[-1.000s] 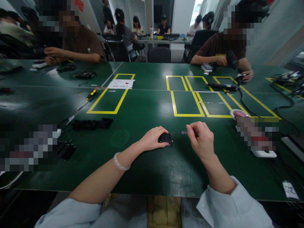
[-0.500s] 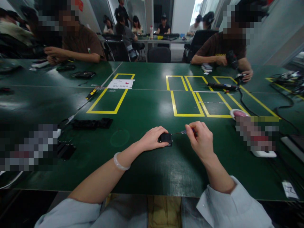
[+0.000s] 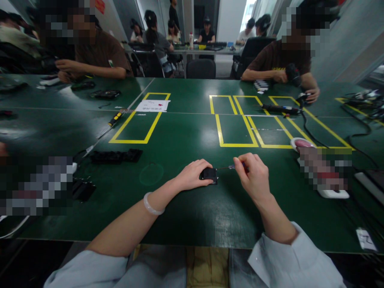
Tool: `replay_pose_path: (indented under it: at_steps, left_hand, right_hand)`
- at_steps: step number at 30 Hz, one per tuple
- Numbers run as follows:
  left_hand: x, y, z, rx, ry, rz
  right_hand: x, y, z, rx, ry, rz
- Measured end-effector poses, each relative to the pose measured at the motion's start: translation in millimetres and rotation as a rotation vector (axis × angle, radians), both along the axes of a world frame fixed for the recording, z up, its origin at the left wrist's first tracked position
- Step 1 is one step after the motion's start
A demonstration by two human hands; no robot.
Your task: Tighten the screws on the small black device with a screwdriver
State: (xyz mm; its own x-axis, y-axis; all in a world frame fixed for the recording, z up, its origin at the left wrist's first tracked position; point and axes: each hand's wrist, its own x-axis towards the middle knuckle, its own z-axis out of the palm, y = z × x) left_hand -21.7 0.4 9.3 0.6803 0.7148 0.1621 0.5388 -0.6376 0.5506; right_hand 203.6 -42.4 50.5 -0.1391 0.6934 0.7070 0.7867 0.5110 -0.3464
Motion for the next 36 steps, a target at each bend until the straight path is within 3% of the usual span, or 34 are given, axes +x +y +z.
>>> replay_pose_path:
  at_steps: [20,29,36]
  left_hand:
    - [-0.3,-0.7,-0.5,0.008,0.000,-0.025]
    - [4.5,-5.8,-2.8,0.025,0.006,-0.076]
    - [5.4,-6.1,-3.8,0.028,0.007,-0.053]
  right_hand:
    - [0.0,0.7,1.5,0.023,-0.018,0.000]
    - [-9.2,-1.7,-1.0,-0.009,-0.044,0.091]
    - [-9.2,1.3,-6.4,-0.007,-0.054,0.050]
